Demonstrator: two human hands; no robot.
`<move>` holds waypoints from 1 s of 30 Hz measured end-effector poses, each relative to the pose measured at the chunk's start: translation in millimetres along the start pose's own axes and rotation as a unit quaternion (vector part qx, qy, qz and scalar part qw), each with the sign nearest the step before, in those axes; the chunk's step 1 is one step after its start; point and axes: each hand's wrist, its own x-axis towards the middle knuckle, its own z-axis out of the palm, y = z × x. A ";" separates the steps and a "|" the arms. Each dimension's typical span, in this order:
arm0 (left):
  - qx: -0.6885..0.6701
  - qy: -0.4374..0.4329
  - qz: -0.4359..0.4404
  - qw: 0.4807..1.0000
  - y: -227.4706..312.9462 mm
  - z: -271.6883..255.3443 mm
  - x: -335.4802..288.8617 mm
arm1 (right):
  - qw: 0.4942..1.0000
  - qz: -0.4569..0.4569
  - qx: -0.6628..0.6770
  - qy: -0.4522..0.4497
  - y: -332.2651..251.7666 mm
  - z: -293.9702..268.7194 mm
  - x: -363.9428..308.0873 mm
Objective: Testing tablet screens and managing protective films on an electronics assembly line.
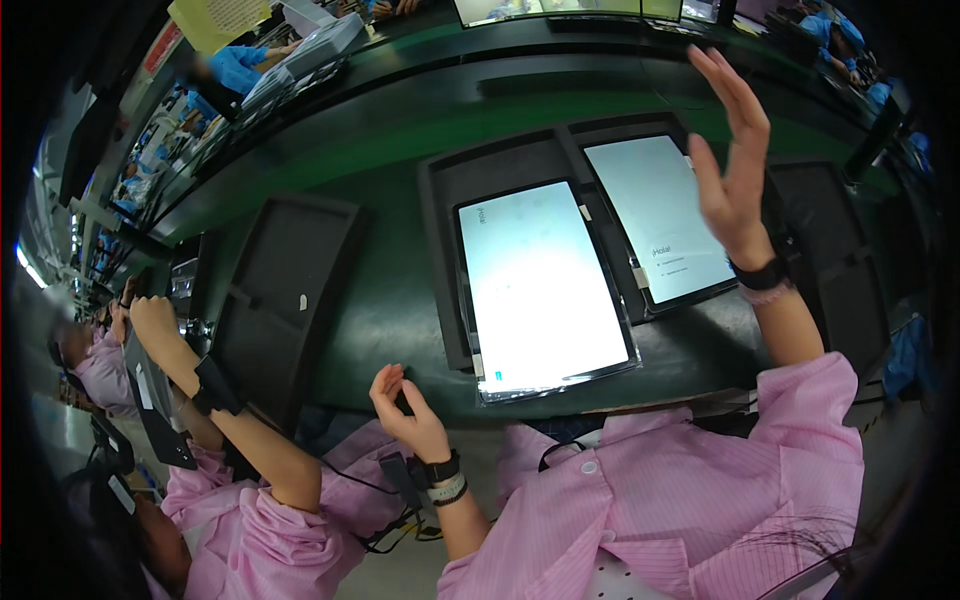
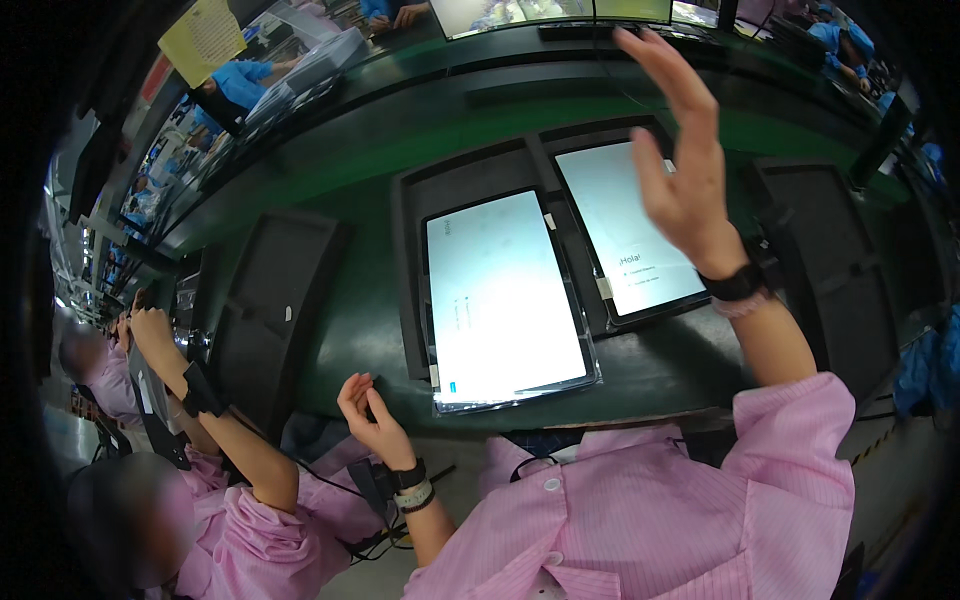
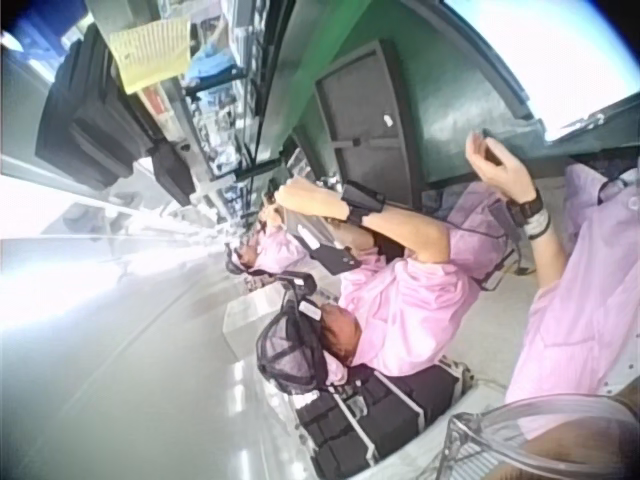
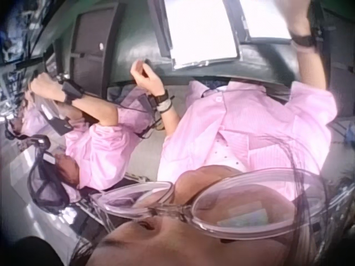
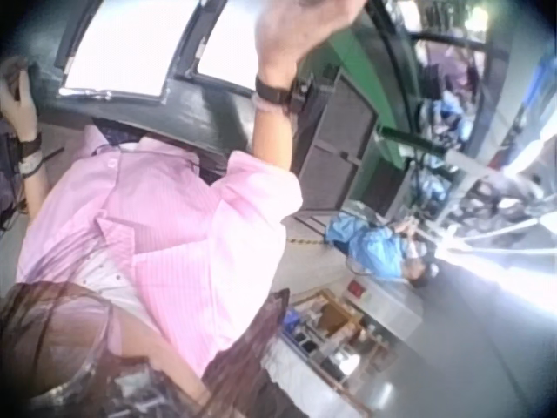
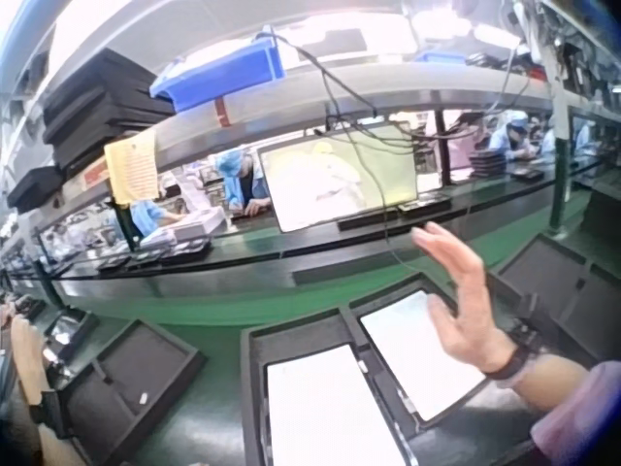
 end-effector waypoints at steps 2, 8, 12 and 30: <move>-0.060 -0.068 -0.025 0.996 2.1 -5.9 -5.2 | 0.999 0.037 -0.025 -0.018 4.2 -27.0 -18.7; -0.096 -0.199 0.083 0.972 30.5 1.7 -8.1 | 0.907 0.385 -0.117 -0.124 56.8 -75.7 -124.0; -0.027 -0.238 0.152 0.959 61.1 8.6 29.3 | 0.827 0.554 0.035 -0.090 52.7 -82.4 -136.3; 0.171 -0.332 0.258 0.891 34.3 120.9 132.0 | 0.758 0.626 0.173 0.065 53.0 -92.8 -147.9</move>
